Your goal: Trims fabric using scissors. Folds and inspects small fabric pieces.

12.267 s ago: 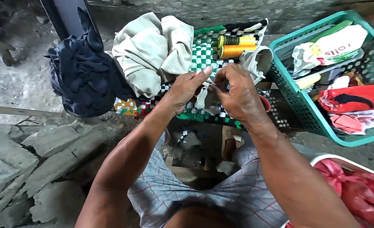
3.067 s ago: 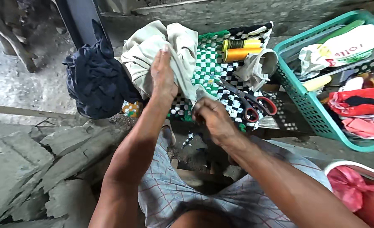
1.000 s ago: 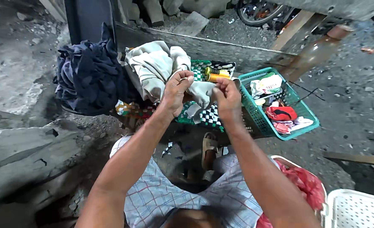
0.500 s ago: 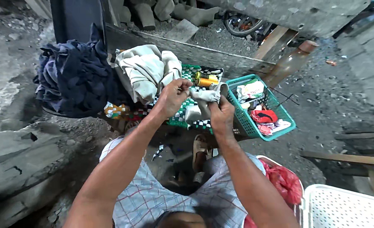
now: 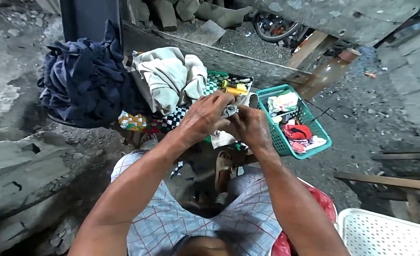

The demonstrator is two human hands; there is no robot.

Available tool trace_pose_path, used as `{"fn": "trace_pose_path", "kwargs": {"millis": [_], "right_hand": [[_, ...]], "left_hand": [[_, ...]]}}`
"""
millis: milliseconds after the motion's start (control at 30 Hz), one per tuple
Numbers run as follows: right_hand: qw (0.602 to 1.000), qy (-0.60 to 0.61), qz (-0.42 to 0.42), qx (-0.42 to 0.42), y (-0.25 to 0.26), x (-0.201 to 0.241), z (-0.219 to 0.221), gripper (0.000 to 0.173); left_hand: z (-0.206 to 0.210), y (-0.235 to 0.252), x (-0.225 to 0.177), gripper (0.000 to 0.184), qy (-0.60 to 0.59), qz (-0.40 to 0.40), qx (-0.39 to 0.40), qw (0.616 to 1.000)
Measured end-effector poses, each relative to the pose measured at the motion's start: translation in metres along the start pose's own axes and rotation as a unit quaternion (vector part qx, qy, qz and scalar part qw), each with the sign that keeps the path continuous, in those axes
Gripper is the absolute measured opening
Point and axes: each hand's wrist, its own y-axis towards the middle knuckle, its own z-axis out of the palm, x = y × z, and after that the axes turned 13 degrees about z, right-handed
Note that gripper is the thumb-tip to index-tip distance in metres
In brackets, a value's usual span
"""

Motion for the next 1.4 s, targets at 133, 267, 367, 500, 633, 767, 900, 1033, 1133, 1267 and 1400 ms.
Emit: {"fn": "trace_pose_path", "kwargs": {"millis": [133, 267, 367, 500, 633, 767, 900, 1033, 1133, 1267, 1400], "right_hand": [[0.998, 0.016, 0.023, 0.052, -0.005, -0.003, -0.010, 0.029], [0.997, 0.055, 0.029, 0.038, -0.014, -0.004, -0.014, 0.040], [0.997, 0.075, 0.031, 0.013, -0.019, -0.008, -0.013, 0.034], [0.992, 0.115, 0.044, 0.016, -0.021, -0.010, -0.016, 0.029], [0.977, 0.193, 0.072, 0.048, -0.020, -0.009, -0.018, 0.027], [0.950, 0.291, 0.078, 0.079, -0.018, -0.009, -0.016, 0.028], [0.934, 0.332, 0.082, 0.100, -0.017, -0.009, -0.015, 0.029], [0.933, 0.336, 0.080, 0.101, -0.018, -0.007, -0.014, 0.031], [0.925, 0.356, 0.091, 0.103, -0.017, -0.002, -0.012, 0.032], [0.862, 0.469, 0.149, 0.127, -0.016, 0.001, -0.012, 0.035], [0.815, 0.523, 0.188, 0.161, -0.019, 0.005, -0.013, 0.036]], "left_hand": [[-0.008, -0.004, 0.013, 0.010, -0.063, -0.040, -0.035, 0.997], [-0.010, -0.004, 0.022, 0.008, -0.140, -0.133, -0.075, 0.978], [-0.007, -0.003, 0.023, 0.009, -0.140, -0.149, -0.056, 0.977], [0.006, -0.006, 0.019, 0.017, -0.115, -0.095, 0.012, 0.989], [0.020, -0.006, 0.013, 0.033, -0.045, -0.036, 0.012, 0.998], [0.025, -0.004, 0.008, 0.034, 0.004, -0.029, -0.021, 0.999], [0.024, -0.003, 0.007, 0.020, 0.044, -0.006, -0.080, 0.996], [0.024, -0.002, 0.008, 0.021, 0.103, 0.042, -0.086, 0.990], [0.025, 0.002, 0.005, 0.028, 0.116, 0.069, -0.105, 0.985], [0.025, 0.005, 0.005, 0.016, 0.107, 0.094, -0.107, 0.984], [0.025, 0.005, 0.005, 0.022, 0.110, 0.115, -0.080, 0.984]]}}
